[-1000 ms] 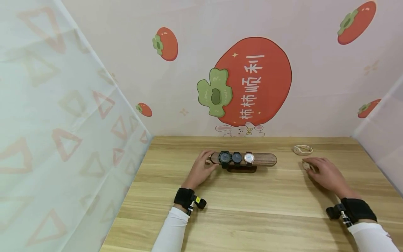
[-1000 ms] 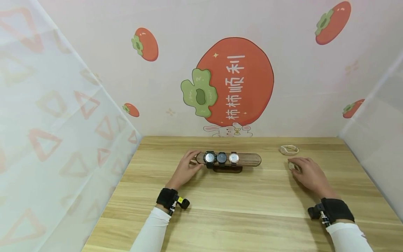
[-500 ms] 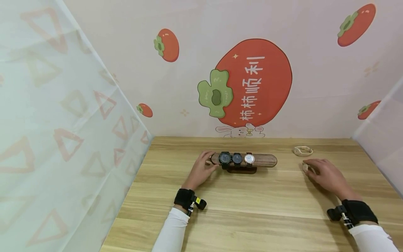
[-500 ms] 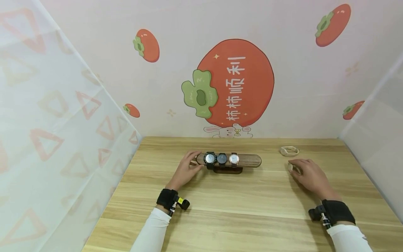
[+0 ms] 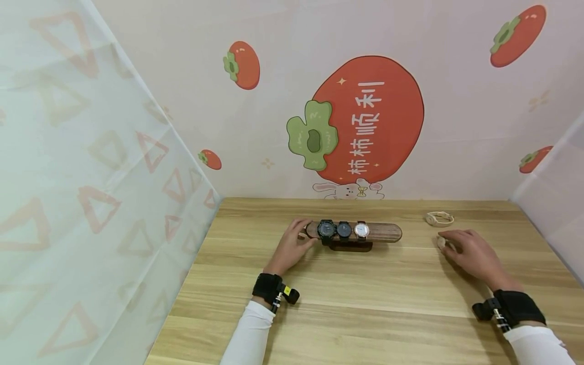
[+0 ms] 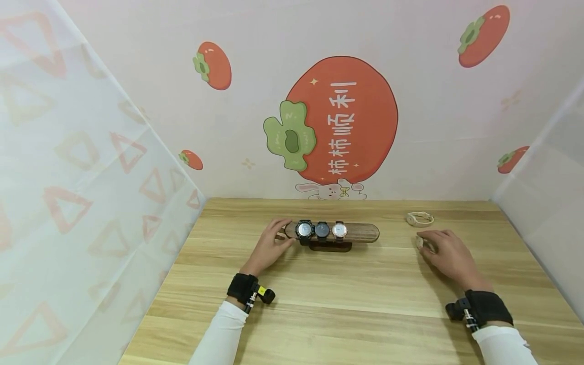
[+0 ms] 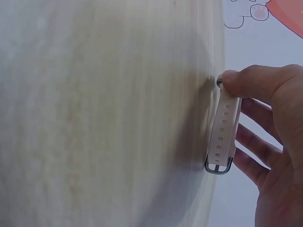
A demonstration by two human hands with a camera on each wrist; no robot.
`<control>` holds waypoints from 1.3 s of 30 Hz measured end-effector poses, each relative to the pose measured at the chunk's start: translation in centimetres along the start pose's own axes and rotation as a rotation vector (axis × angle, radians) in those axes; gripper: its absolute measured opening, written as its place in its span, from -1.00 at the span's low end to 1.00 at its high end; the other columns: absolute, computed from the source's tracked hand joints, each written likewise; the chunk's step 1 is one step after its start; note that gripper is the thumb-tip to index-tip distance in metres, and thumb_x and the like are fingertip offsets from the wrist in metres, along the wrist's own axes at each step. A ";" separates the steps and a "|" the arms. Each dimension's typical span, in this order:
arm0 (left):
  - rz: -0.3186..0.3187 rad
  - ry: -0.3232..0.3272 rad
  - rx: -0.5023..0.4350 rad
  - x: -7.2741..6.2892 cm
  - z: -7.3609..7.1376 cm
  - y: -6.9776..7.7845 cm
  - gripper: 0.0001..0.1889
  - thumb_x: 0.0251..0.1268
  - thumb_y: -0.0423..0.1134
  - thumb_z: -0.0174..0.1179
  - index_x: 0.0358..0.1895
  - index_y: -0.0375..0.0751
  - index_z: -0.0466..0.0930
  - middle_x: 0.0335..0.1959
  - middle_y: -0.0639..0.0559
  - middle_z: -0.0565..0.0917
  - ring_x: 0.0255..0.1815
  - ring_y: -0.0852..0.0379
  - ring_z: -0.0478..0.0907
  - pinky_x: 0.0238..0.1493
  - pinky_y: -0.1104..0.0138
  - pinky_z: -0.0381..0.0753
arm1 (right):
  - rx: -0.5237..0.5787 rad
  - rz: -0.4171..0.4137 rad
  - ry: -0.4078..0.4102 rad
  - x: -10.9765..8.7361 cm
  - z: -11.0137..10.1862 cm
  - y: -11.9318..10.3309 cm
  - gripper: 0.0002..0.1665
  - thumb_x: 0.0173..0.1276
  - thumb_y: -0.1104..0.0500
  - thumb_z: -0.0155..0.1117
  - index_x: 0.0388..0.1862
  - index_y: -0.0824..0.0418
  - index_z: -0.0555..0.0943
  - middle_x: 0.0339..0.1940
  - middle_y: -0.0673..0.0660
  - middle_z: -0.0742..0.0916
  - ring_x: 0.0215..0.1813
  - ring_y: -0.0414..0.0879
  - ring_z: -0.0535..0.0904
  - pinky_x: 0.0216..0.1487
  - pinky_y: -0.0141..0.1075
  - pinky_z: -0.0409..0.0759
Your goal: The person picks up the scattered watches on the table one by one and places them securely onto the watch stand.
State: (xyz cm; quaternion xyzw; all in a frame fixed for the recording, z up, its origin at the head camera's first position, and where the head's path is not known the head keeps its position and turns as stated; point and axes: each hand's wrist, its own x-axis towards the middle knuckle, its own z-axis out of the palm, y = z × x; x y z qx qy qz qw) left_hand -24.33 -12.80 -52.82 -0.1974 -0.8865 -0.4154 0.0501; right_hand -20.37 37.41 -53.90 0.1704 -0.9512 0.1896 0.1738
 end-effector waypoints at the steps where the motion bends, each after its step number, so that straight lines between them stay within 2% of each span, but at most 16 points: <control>1: 0.000 -0.001 0.001 0.0 0.0 0.0 -0.36 0.50 -0.18 0.39 0.57 -0.15 0.43 0.47 -0.05 0.47 0.39 -0.04 0.55 0.25 0.15 0.76 | 0.000 0.000 0.001 0.0 0.0 0.0 -0.50 0.21 0.32 0.58 0.15 0.35 0.72 0.04 0.38 0.80 0.08 0.35 0.60 0.02 0.26 0.57; 14: 0.004 0.003 0.001 -0.1 -0.1 0.1 -0.37 0.50 -0.17 0.39 0.56 -0.16 0.44 0.47 -0.05 0.48 0.36 -0.03 0.57 0.25 0.15 0.76 | 0.040 0.036 -0.008 0.1 0.3 -0.8 -0.50 0.26 0.31 0.56 0.19 0.34 0.70 0.10 0.39 0.78 0.11 0.34 0.58 0.02 0.28 0.57; 23: 0.009 0.003 0.012 -0.1 -0.2 0.4 -0.36 0.48 -0.19 0.41 0.55 -0.16 0.45 0.43 -0.06 0.50 0.24 -0.01 0.59 0.21 0.17 0.77 | 0.116 0.047 0.018 0.6 0.0 -1.6 -0.46 0.35 0.27 0.54 0.30 0.29 0.67 0.13 0.38 0.76 0.10 0.29 0.59 -0.04 0.26 0.59; 30: 0.016 0.005 0.007 0.0 -0.2 0.3 -0.36 0.47 -0.20 0.41 0.55 -0.19 0.45 0.43 -0.08 0.50 0.26 -0.03 0.59 0.21 0.16 0.77 | 0.120 0.006 0.047 1.3 -0.1 -2.5 -0.42 0.28 0.32 0.57 0.29 0.31 0.66 0.06 0.37 0.77 -0.02 0.28 0.67 -0.17 0.07 0.63; 34: 0.011 0.003 0.008 0.1 -0.2 0.3 -0.36 0.47 -0.20 0.41 0.55 -0.19 0.45 0.43 -0.07 0.50 0.29 -0.04 0.58 0.23 0.15 0.77 | 0.129 -0.024 0.072 1.6 -0.1 -3.3 -0.42 0.26 0.37 0.56 0.27 0.32 0.67 0.04 0.35 0.79 -0.02 0.25 0.71 -0.16 0.11 0.68; 39: 0.010 0.001 0.005 0.0 -0.2 0.3 -0.35 0.48 -0.20 0.41 0.55 -0.19 0.44 0.43 -0.07 0.50 0.29 -0.04 0.58 0.23 0.15 0.77 | 0.136 -0.030 0.087 1.9 0.1 -4.2 -0.44 0.28 0.39 0.53 0.28 0.31 0.66 0.14 0.32 0.78 0.01 0.20 0.72 -0.09 0.12 0.71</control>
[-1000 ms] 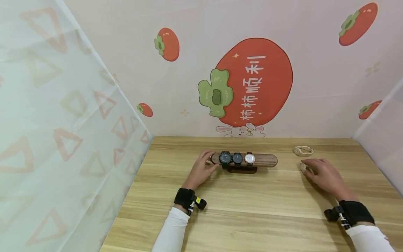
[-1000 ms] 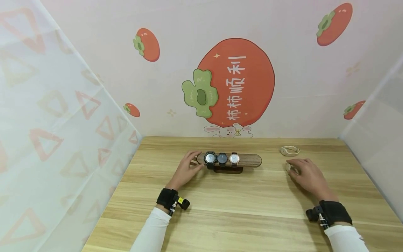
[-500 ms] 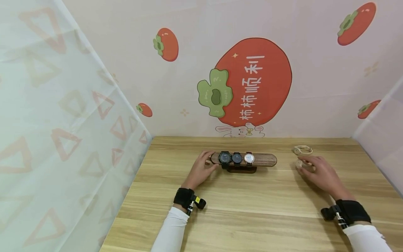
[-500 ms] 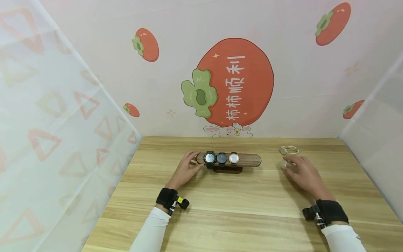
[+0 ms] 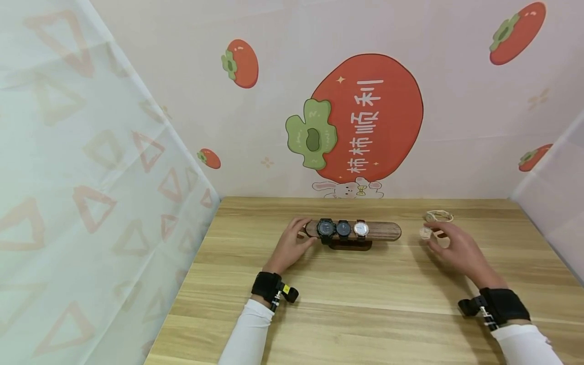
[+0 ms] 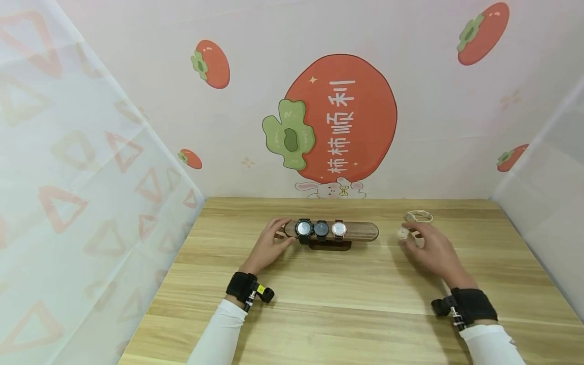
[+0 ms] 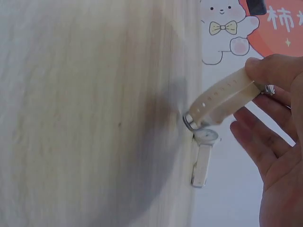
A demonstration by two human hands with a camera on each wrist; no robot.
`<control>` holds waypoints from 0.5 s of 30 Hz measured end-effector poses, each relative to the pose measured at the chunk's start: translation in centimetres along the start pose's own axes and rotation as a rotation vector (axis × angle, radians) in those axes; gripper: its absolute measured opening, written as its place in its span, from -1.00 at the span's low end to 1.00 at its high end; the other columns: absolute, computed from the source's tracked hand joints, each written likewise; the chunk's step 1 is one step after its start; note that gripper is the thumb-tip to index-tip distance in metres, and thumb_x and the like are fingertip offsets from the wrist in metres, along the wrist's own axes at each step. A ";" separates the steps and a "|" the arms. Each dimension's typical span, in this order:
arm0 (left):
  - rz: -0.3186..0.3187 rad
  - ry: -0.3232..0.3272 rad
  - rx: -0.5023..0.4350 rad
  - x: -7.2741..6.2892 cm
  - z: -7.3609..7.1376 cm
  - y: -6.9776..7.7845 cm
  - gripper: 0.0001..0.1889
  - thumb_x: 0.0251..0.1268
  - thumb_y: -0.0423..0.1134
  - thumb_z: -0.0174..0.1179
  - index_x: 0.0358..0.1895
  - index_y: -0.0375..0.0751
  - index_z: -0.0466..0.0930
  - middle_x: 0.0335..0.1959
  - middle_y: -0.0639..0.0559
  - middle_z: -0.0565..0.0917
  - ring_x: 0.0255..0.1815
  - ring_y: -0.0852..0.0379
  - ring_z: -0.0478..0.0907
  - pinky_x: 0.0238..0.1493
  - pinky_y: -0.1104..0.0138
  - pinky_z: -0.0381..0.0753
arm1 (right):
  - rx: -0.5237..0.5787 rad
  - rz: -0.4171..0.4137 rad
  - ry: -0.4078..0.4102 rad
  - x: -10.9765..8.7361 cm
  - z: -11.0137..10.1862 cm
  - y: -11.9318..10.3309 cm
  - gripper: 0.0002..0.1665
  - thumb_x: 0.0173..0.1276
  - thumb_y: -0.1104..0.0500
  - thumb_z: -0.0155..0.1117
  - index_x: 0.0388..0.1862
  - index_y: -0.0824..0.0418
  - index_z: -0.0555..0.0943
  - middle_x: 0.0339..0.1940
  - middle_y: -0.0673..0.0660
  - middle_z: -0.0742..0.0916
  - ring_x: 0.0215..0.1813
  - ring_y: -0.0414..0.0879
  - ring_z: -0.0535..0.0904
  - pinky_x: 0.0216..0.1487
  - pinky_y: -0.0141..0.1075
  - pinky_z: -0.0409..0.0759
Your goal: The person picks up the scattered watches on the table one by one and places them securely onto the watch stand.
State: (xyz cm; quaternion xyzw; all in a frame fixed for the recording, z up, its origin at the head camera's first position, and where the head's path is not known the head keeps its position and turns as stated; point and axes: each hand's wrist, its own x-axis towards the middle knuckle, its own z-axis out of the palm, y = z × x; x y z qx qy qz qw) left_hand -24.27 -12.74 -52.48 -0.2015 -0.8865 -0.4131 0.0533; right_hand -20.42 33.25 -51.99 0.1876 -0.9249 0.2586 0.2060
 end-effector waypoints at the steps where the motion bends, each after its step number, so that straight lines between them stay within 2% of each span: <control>1: 0.002 0.001 -0.001 0.0 0.0 0.0 -0.35 0.48 -0.20 0.41 0.55 -0.19 0.44 0.43 -0.08 0.50 0.29 -0.04 0.58 0.23 0.15 0.77 | 0.000 0.002 0.002 0.1 0.1 -0.1 -0.42 0.27 0.38 0.55 0.28 0.31 0.66 0.16 0.33 0.78 0.01 0.20 0.72 -0.07 0.10 0.70; 5: 0.002 0.002 -0.005 -0.1 0.0 0.0 -0.35 0.48 -0.20 0.40 0.56 -0.19 0.44 0.43 -0.08 0.49 0.27 -0.03 0.58 0.23 0.15 0.77 | 0.009 0.007 0.008 0.3 0.3 -0.6 -0.39 0.24 0.36 0.60 0.28 0.31 0.65 0.17 0.34 0.77 0.04 0.22 0.72 0.02 -0.07 0.66; 8: 0.005 0.002 -0.005 -0.1 0.0 0.0 -0.35 0.49 -0.19 0.40 0.56 -0.19 0.44 0.43 -0.07 0.50 0.25 -0.02 0.59 0.22 0.16 0.77 | 0.028 0.014 0.011 0.4 0.5 -0.9 -0.38 0.23 0.35 0.61 0.28 0.30 0.65 0.14 0.32 0.78 0.06 0.12 0.70 0.05 -0.25 0.60; 11: 0.008 0.002 -0.003 -0.1 0.1 0.0 -0.36 0.49 -0.19 0.40 0.56 -0.18 0.43 0.43 -0.06 0.50 0.23 0.00 0.59 0.22 0.17 0.77 | 0.057 0.017 0.013 0.5 0.6 -1.2 -0.39 0.23 0.35 0.62 0.27 0.28 0.65 0.11 0.29 0.79 0.08 -0.23 0.65 0.06 -0.46 0.55; 15: 0.006 0.004 -0.007 -0.1 0.1 -0.1 -0.36 0.49 -0.19 0.40 0.56 -0.17 0.44 0.43 -0.04 0.50 0.24 0.00 0.59 0.23 0.16 0.77 | 0.116 0.006 0.012 0.8 0.6 -1.7 -0.41 0.24 0.37 0.61 0.26 0.27 0.66 0.09 0.27 0.79 0.12 -0.67 0.42 0.08 -0.76 0.44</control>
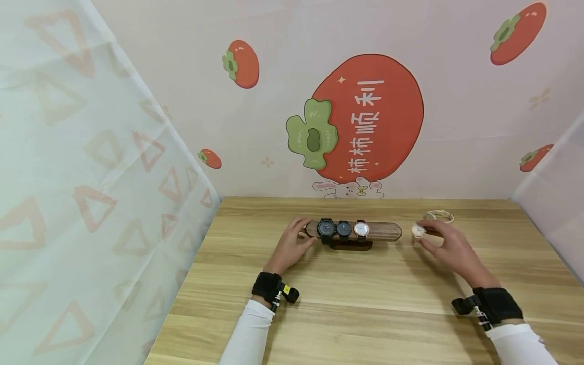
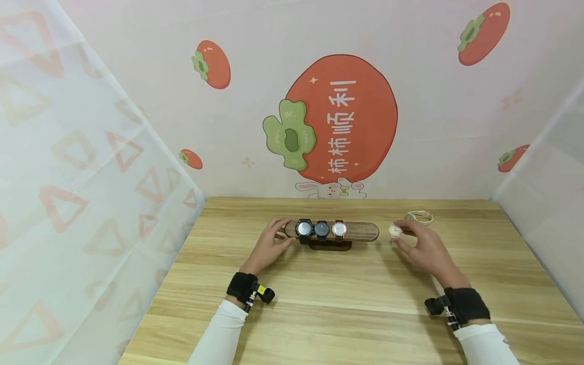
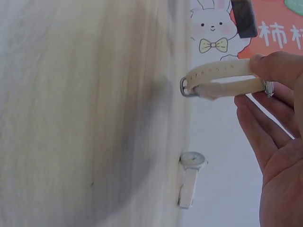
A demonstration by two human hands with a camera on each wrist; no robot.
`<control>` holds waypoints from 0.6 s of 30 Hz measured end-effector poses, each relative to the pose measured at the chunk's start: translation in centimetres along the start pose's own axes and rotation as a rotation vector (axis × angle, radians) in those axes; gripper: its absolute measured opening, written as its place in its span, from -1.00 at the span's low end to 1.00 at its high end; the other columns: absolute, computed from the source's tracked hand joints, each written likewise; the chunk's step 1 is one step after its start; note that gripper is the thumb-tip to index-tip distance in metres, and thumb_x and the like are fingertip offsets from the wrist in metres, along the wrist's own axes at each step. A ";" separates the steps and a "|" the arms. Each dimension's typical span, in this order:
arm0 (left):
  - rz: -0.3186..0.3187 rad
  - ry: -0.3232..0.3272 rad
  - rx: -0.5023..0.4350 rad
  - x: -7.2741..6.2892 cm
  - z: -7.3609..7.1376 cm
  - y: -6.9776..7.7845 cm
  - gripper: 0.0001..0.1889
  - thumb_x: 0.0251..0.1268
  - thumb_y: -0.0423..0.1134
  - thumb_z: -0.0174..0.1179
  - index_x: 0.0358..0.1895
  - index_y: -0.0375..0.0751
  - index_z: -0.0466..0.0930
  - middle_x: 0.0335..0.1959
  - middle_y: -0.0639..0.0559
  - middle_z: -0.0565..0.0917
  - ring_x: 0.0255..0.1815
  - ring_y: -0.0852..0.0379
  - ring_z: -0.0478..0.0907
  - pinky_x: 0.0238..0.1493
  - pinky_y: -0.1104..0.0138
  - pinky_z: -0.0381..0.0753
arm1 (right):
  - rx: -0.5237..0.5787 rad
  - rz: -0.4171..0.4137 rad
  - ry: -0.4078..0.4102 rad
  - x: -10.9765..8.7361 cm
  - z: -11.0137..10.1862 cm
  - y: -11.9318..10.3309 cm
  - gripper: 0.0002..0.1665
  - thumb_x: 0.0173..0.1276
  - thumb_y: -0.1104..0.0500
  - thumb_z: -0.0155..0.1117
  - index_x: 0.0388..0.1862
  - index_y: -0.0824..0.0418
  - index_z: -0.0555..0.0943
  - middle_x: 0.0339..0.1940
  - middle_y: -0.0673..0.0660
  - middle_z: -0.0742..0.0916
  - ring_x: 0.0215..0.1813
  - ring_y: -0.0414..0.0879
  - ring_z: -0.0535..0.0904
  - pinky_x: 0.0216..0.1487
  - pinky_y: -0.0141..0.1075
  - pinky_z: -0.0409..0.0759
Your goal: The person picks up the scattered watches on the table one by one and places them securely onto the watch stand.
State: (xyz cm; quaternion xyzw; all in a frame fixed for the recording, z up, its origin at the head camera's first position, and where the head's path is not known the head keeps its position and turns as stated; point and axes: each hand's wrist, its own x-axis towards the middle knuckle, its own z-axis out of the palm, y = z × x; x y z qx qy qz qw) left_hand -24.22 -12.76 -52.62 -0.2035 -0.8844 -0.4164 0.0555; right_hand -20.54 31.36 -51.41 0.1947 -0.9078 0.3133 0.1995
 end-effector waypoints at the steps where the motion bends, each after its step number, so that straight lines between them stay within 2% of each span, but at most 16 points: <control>1: 0.000 0.000 -0.002 0.0 0.0 0.0 -0.36 0.48 -0.19 0.40 0.56 -0.17 0.44 0.43 -0.04 0.50 0.24 0.01 0.59 0.23 0.15 0.77 | 0.015 -0.003 -0.001 0.1 0.0 -0.1 -0.41 0.24 0.39 0.61 0.26 0.28 0.66 0.08 0.27 0.79 0.13 -0.73 0.38 0.10 -0.81 0.40; 7: -0.001 0.003 -0.014 0.0 0.1 -0.1 -0.36 0.48 -0.20 0.40 0.56 -0.18 0.44 0.43 -0.06 0.49 0.22 0.01 0.59 0.22 0.14 0.77 | 0.089 -0.027 -0.001 0.5 0.3 -0.9 -0.41 0.24 0.45 0.57 0.26 0.33 0.64 0.08 0.29 0.78 0.17 -0.80 0.36 0.18 -0.87 0.38; 18: 0.006 0.004 0.003 0.0 0.1 -0.1 -0.36 0.49 -0.20 0.40 0.55 -0.19 0.44 0.43 -0.06 0.50 0.24 -0.02 0.60 0.21 0.17 0.77 | 0.156 -0.073 0.018 0.9 1.4 -1.3 -0.35 0.17 0.55 0.57 0.25 0.36 0.62 0.07 0.28 0.76 0.20 -0.72 0.44 0.21 -0.79 0.49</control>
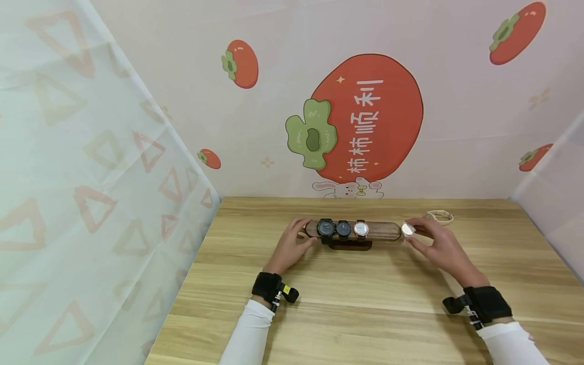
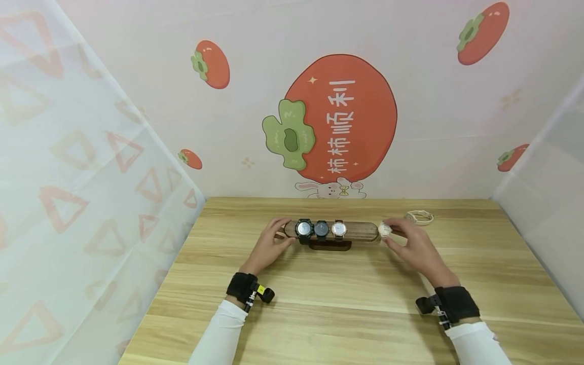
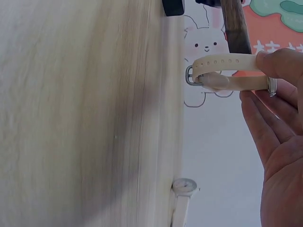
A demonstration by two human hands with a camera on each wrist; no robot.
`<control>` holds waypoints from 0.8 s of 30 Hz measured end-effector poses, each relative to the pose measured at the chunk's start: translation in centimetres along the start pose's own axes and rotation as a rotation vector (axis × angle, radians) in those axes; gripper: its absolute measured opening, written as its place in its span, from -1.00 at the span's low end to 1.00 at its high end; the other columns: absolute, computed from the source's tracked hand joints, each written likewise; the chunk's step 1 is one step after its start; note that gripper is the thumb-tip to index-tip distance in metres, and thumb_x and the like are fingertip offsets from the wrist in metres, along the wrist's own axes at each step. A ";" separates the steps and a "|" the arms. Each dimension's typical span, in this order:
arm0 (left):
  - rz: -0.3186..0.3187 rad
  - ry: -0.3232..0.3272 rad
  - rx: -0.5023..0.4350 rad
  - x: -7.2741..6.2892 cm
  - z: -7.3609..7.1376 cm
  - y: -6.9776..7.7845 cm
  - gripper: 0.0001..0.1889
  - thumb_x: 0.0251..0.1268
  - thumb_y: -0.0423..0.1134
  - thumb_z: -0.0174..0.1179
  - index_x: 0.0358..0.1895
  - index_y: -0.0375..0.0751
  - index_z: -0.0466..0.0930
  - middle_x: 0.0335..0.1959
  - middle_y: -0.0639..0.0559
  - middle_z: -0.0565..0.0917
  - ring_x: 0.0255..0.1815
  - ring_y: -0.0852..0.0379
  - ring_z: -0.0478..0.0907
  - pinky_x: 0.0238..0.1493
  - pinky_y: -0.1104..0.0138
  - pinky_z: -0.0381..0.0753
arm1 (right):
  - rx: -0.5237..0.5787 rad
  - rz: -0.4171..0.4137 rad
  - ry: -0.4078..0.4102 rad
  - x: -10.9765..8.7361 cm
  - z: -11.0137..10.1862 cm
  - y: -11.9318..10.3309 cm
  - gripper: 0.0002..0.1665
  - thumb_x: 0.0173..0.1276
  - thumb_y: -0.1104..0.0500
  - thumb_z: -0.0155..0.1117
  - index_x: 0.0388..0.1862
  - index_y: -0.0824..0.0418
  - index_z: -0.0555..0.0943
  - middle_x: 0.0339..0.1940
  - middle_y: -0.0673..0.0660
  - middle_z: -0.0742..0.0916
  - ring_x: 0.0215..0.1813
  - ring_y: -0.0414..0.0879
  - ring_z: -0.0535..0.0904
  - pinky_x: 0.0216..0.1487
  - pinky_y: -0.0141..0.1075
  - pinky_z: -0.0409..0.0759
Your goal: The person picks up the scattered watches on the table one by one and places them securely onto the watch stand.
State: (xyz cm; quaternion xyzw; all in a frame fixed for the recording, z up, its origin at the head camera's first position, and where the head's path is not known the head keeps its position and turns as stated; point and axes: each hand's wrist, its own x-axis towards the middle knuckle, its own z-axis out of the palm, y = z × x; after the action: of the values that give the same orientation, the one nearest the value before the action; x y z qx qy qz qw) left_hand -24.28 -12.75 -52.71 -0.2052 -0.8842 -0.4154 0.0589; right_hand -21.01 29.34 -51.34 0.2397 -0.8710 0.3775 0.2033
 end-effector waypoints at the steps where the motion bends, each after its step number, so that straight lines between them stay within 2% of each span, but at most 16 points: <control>1: 0.001 0.000 0.001 0.0 0.0 0.0 -0.37 0.49 -0.20 0.39 0.55 -0.19 0.44 0.43 -0.07 0.50 0.23 -0.02 0.60 0.21 0.16 0.77 | 0.000 0.000 0.001 0.0 0.1 -0.1 -0.35 0.17 0.55 0.57 0.25 0.36 0.61 0.07 0.28 0.76 0.20 -0.72 0.45 0.21 -0.79 0.49; 12: -0.006 -0.006 0.000 0.0 0.0 0.1 -0.37 0.49 -0.18 0.39 0.55 -0.20 0.44 0.42 -0.07 0.50 0.22 -0.02 0.60 0.21 0.15 0.78 | -0.005 -0.008 0.020 0.6 1.0 -0.6 -0.35 0.15 0.55 0.58 0.24 0.40 0.63 0.09 0.30 0.76 0.19 -0.70 0.45 0.19 -0.80 0.48; 24: 0.008 0.009 -0.002 0.0 0.2 -0.2 -0.38 0.49 -0.20 0.39 0.54 -0.19 0.45 0.41 -0.08 0.51 0.24 -0.02 0.60 0.19 0.15 0.78 | 0.028 0.012 0.008 0.5 1.7 -0.2 -0.35 0.18 0.48 0.61 0.27 0.32 0.63 0.10 0.25 0.77 0.19 -0.66 0.51 0.20 -0.77 0.52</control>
State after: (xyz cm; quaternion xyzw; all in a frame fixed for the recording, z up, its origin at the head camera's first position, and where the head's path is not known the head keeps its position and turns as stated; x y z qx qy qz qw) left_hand -24.31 -12.74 -52.98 -0.2069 -0.8827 -0.4171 0.0642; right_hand -21.58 27.80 -51.97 0.2357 -0.8664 0.3917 0.2009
